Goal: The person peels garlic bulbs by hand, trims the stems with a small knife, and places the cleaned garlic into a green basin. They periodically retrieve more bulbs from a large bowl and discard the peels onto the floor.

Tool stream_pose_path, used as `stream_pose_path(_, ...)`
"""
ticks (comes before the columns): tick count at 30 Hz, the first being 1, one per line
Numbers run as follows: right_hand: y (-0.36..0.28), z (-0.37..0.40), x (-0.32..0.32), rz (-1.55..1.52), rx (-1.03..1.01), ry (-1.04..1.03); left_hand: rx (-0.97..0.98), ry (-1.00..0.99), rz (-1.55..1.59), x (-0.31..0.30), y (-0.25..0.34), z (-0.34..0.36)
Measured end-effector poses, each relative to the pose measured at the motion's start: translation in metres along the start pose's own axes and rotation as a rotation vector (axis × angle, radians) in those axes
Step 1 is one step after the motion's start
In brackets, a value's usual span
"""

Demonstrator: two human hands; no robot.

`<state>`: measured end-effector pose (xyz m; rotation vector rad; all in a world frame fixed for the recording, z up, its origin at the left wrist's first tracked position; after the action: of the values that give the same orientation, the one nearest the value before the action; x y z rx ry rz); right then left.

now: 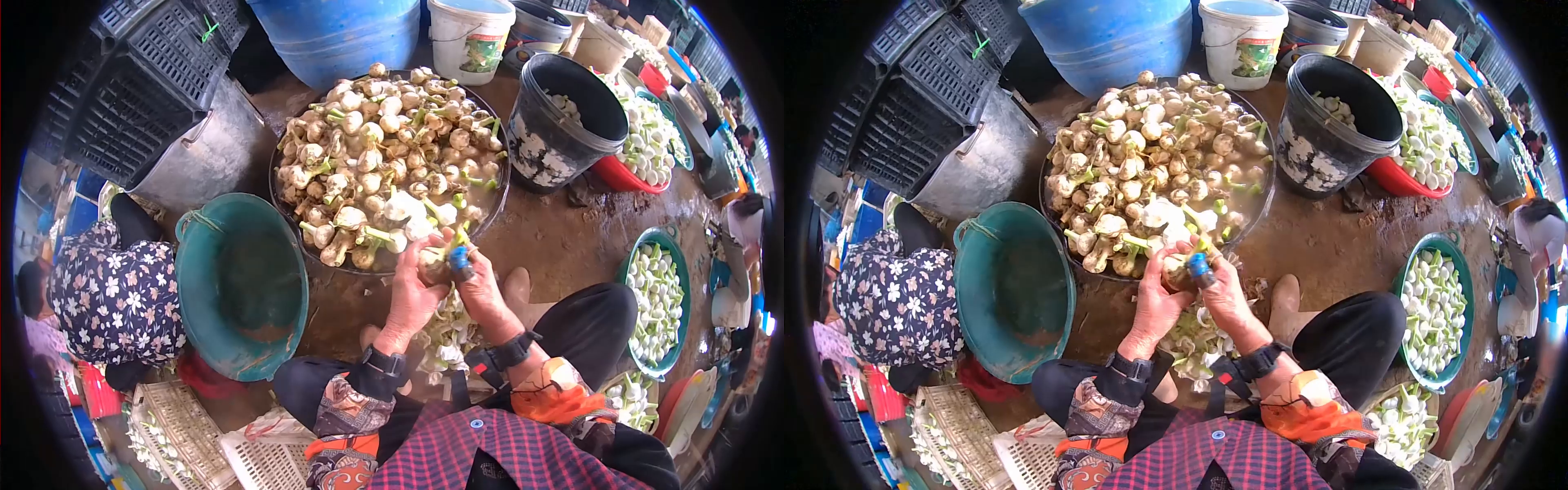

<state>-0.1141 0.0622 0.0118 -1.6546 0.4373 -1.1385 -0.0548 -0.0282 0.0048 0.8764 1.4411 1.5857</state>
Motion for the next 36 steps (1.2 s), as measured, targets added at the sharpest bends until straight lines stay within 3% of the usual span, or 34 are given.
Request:
stream_pose_path(1,0.005,0.001,-0.007,0.102,-0.011,-0.01,-0.022,0.015,-0.092,0.0,0.0,0.001)
stream_pose_path(4,-0.002,0.0,-0.008,0.202,-0.022,-0.083,-0.135,-0.103,0.305,0.001,-0.002,0.004)
stream_pose_path(8,-0.016,0.003,-0.008,0.413,-0.016,-0.212,-0.313,-0.208,0.542,0.0,0.0,0.004)
stream_pose_path(9,-0.022,0.003,-0.008,0.412,-0.022,-0.16,-0.272,-0.208,0.499,0.003,0.011,0.004)
stream_pose_path(13,-0.022,0.004,-0.015,0.663,-0.099,-0.023,-0.486,-0.275,0.735,0.005,-0.003,0.008)
stream_pose_path(17,-0.024,0.003,-0.017,-0.003,0.11,0.254,-0.123,-0.013,0.33,-0.006,0.005,-0.001)
stream_pose_path(20,-0.01,-0.001,-0.02,0.132,0.211,0.079,0.226,0.094,-0.185,-0.007,0.021,0.003)
stream_pose_path(21,-0.01,-0.005,-0.017,0.15,0.102,-0.006,0.226,0.081,-0.163,-0.006,0.019,0.003)
stream_pose_path(24,-0.017,-0.005,-0.017,0.215,0.088,-0.034,0.223,0.068,-0.101,-0.007,0.017,0.005)
stream_pose_path(25,-0.018,-0.005,-0.015,0.251,0.076,-0.046,-0.123,-0.067,0.426,-0.007,-0.004,0.004)
stream_pose_path(26,-0.02,-0.005,-0.013,0.287,0.064,-0.058,-0.222,-0.08,0.517,-0.004,0.005,0.007)
stream_pose_path(28,-0.022,-0.006,-0.015,0.453,-0.014,-0.08,-0.405,-0.406,1.112,0.011,-0.018,0.006)
stream_pose_path(30,-0.015,-0.007,-0.019,0.711,-0.149,-0.102,-0.454,-0.609,1.213,0.02,-0.02,0.009)
stream_pose_path(31,-0.01,-0.008,-0.02,0.573,-0.202,-0.06,-0.474,-0.714,1.257,0.023,-0.02,0.011)
stream_pose_path(34,-0.007,-0.003,-0.012,0.324,0.03,0.023,-0.664,-0.134,0.805,0.008,-0.05,0.006)
stream_pose_path(35,-0.014,-0.004,-0.011,0.536,-0.049,-0.029,-0.649,-0.093,0.778,0.006,-0.044,0.008)
stream_pose_path(36,-0.016,-0.004,-0.011,0.563,-0.037,-0.05,-0.553,-0.05,0.712,0.005,-0.042,0.006)
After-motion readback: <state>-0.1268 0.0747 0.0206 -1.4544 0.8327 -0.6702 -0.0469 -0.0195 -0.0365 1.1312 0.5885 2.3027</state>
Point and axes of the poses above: each hand's wrist, its own z-axis away from the middle knuckle, its own x-axis out of the palm, y = z × x, the point moved 7 cm from there along -z, towards the middle knuckle, and after that the axes turned 6 degrees about -x, right-handed, at the moved point
